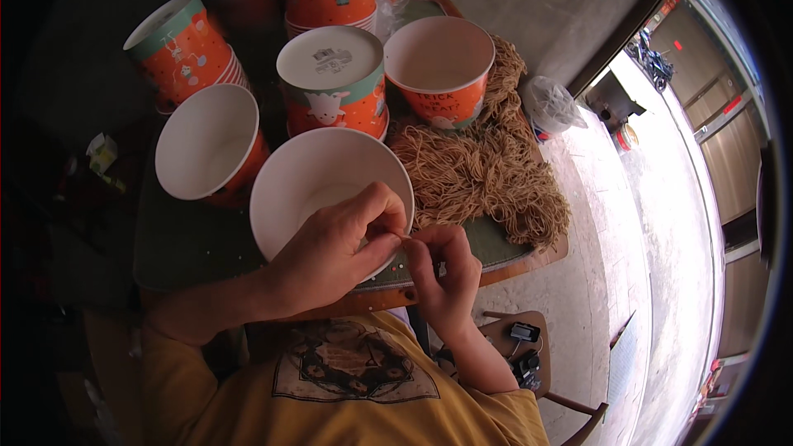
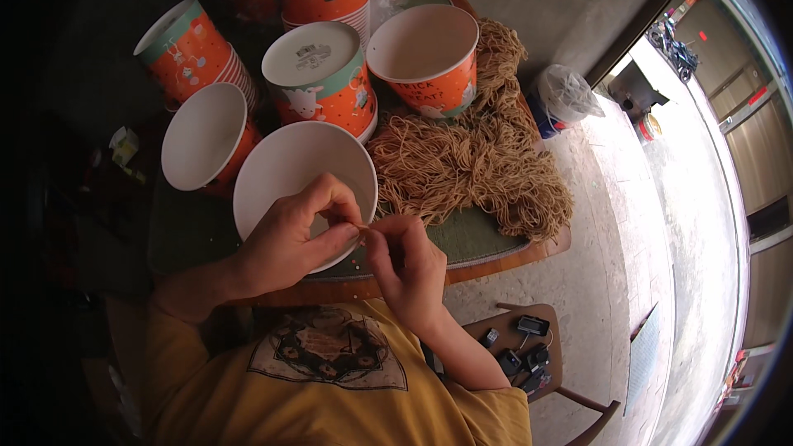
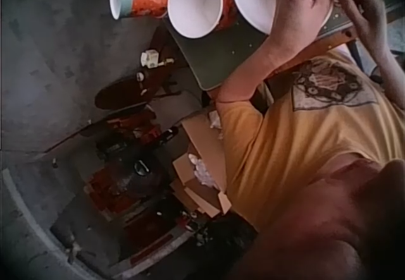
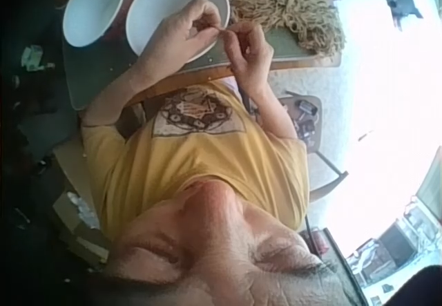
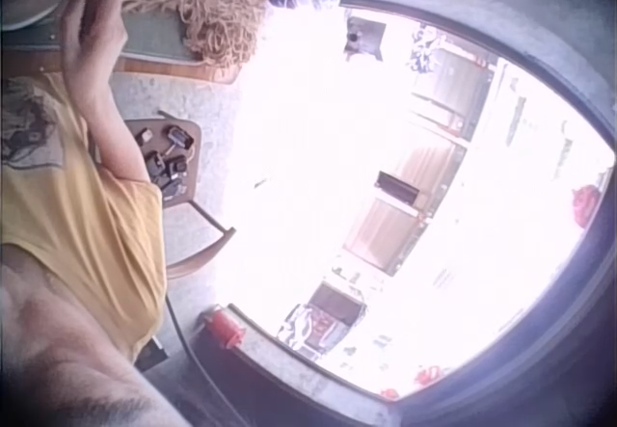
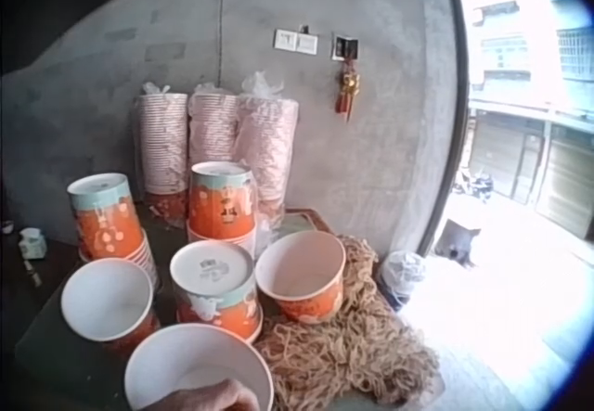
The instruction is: Tying thin string handles onto small paper buckets.
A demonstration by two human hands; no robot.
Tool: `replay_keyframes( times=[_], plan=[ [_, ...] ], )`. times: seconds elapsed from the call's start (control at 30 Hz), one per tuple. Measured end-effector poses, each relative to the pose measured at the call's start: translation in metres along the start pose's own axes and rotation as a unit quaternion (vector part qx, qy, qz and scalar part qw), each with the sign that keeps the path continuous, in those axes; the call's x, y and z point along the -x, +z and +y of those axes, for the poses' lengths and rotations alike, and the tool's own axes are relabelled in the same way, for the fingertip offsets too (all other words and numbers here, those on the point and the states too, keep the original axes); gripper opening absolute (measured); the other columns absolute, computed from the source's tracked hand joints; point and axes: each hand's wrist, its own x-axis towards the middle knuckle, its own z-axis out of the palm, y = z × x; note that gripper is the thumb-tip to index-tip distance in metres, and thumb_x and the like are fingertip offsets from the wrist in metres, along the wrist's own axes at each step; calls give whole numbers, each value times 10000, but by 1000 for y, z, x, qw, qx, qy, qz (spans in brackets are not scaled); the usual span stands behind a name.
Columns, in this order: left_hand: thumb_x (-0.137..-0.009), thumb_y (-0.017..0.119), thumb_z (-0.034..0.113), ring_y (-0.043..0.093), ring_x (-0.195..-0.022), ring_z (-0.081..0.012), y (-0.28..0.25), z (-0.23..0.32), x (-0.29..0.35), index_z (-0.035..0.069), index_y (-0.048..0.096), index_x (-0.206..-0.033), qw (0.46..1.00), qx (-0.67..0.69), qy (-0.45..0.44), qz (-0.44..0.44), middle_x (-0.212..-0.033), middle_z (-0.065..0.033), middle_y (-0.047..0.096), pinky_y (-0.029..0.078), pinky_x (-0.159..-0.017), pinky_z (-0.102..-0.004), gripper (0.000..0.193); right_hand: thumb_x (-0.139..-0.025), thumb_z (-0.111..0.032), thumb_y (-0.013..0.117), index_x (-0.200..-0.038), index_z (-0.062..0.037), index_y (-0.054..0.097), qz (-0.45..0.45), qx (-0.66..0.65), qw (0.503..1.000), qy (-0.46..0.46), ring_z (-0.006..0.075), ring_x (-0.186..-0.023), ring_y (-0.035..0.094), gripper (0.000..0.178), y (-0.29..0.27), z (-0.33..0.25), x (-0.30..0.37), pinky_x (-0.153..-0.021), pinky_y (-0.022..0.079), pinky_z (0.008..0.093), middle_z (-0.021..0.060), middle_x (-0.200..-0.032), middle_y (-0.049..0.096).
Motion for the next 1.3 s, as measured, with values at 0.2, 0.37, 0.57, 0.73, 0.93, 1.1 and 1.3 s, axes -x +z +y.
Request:
replay_keyframes(
  times=[0.2, 0.37, 0.57, 0.73, 0.93, 1.1, 1.3],
  plan=[
    [-876, 614, -16, 618, -858, -148, 0, -3, 0, 32, 464, -1046, 1000, -20, 13, -19, -914, -60, 588, 503, -776, -296, 231, -938, -97, 587, -971, -21, 537, -39, -254, 946, 197, 41, -652, 499, 96, -5, 2, -1, -592, 409, 168, -48, -797, 558],
    [-888, 611, -8, 618, -860, -156, 0, -2, -1, 37, 443, -1076, 999, -34, 18, -25, -915, -67, 579, 499, -778, -294, 256, -912, -73, 619, -988, -26, 545, -8, -179, 975, 135, 36, -631, 511, 116, 1, 8, 1, -558, 414, 199, -32, -733, 554],
    [-889, 604, -20, 616, -874, -145, 4, -1, -6, 31, 430, -1087, 1000, -13, 6, -23, -921, -72, 572, 499, -772, -289, 269, -808, -14, 691, -1010, -53, 590, 51, 109, 987, -109, 141, -550, 547, 230, 0, 17, 1, -471, 422, 278, 31, -661, 542],
    [-881, 600, -38, 595, -856, -125, 2, -4, -2, 27, 443, -1097, 999, -23, 3, -29, -949, -70, 554, 498, -761, -273, 275, -815, 64, 655, -983, -17, 582, 11, 192, 953, -234, 98, -539, 539, 201, -5, 17, -4, -488, 439, 231, 48, -716, 617],
    [-875, 611, -23, 582, -816, -124, 2, -3, -2, 38, 448, -1133, 998, -33, 10, -55, -906, -58, 555, 494, -733, -284, 311, -829, 77, 628, -978, -13, 574, 13, 110, 979, -170, 107, -592, 596, 182, 2, 20, -1, -541, 478, 228, 61, -753, 627],
    [-885, 598, 27, 595, -807, -199, -2, -4, 1, 27, 468, -1072, 997, -46, -20, -59, -886, -90, 558, 486, -717, -331, 227, -836, 54, 633, -998, -10, 560, 19, -4, 999, -50, 116, -647, 617, 188, 5, 22, 6, -586, 491, 233, 73, -860, 662],
    [-865, 585, 34, 602, -807, -281, -5, -8, 1, 22, 507, -968, 994, -95, 17, -45, -895, -111, 564, 485, -712, -381, 130, -836, 60, 628, -990, -9, 557, 15, -25, 999, -30, 118, -673, 623, 182, 5, 25, 11, -625, 498, 232, 76, -872, 653]
  ],
)
